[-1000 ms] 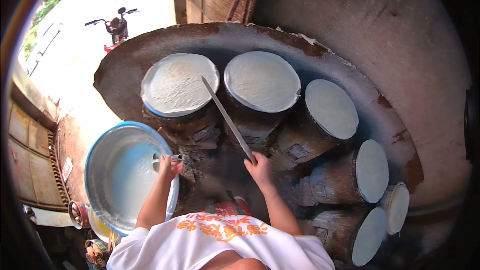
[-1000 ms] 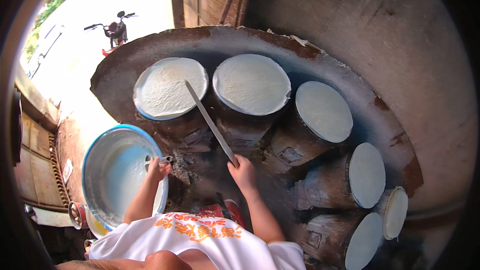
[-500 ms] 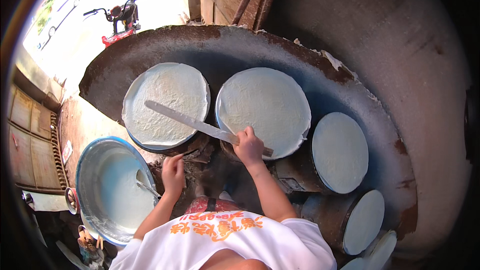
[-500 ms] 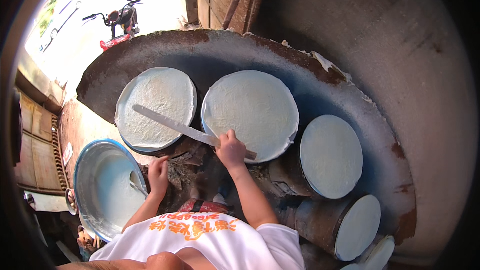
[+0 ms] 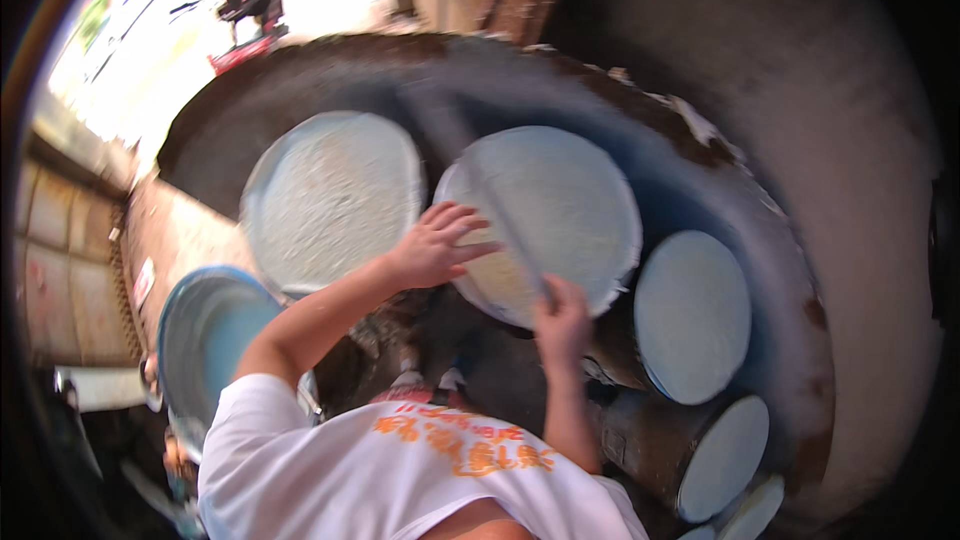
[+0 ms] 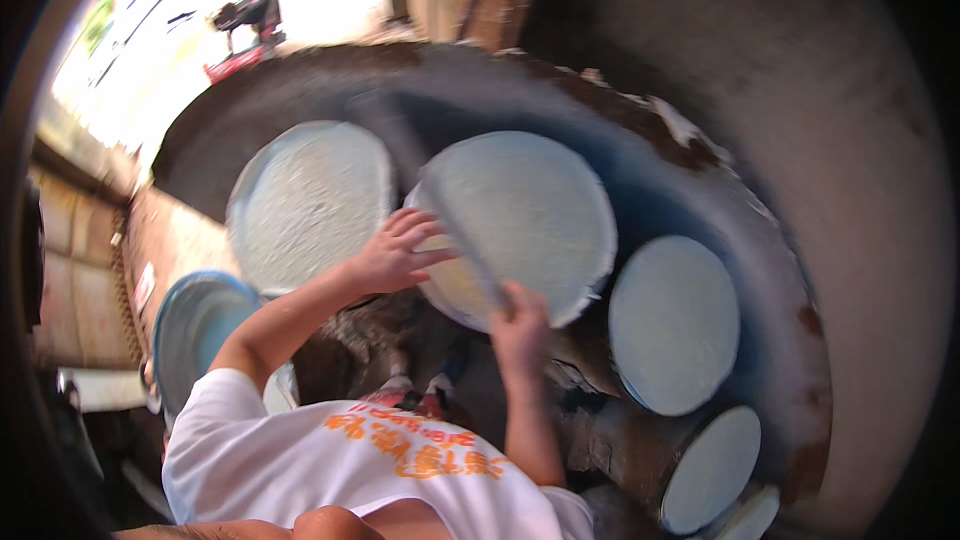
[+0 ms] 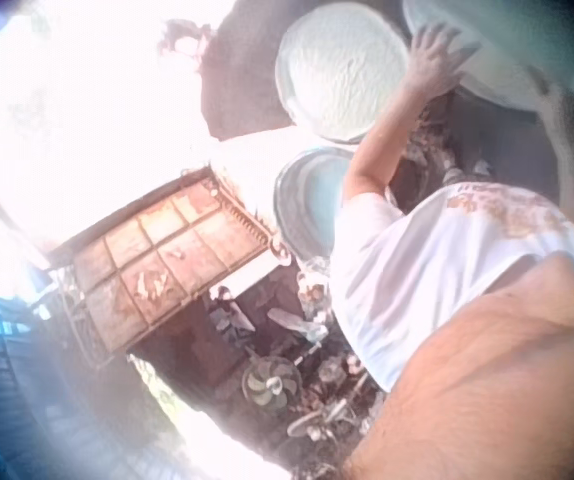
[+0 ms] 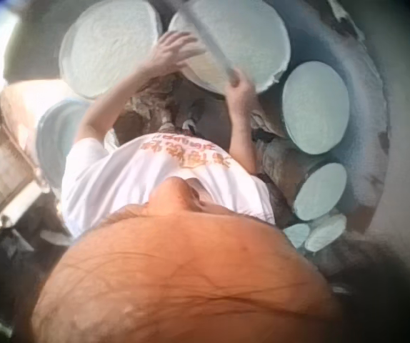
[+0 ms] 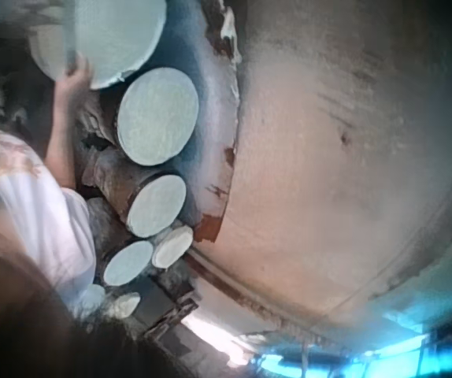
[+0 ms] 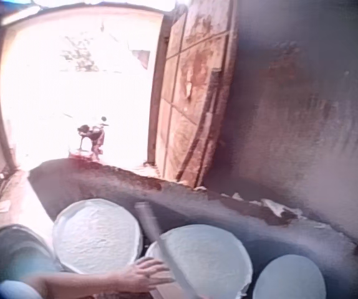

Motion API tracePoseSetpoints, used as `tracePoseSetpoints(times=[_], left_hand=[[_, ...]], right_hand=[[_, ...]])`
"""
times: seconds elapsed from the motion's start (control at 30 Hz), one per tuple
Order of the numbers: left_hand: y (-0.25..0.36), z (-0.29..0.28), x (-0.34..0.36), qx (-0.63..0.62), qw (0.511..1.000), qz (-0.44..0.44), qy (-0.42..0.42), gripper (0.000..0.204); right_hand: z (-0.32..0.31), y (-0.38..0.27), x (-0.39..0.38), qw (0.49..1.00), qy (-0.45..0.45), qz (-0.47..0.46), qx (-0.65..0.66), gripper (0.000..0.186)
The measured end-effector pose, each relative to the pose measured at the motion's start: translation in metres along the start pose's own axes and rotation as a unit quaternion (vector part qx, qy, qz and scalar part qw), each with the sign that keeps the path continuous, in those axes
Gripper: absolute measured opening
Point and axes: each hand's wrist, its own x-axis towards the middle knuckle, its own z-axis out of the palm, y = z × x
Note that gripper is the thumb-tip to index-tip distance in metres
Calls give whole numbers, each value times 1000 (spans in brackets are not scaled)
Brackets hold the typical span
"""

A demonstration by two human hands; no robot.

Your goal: The person spreads batter onto multiple circular hot plates using a ladle and a wooden stick, then peels off the thin cooked flatbreads by hand.

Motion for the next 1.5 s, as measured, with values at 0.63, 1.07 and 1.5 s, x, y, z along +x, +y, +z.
tracePoseSetpoints(times=[0.63, 1.07, 1.5], left_hand=[[108, 109, -467, -334, 310, -772, 443, 33], [38, 104, -483, -297, 208, -904, 227, 40], [-29, -14, -182, -200, 631, -561, 498, 28]], right_hand=[[-24, 59, 31, 996, 17, -25, 81, 13], [-43, 196, 212, 991, 54, -43, -111, 33], [-47, 98, 172, 979, 137, -90, -120, 20]])
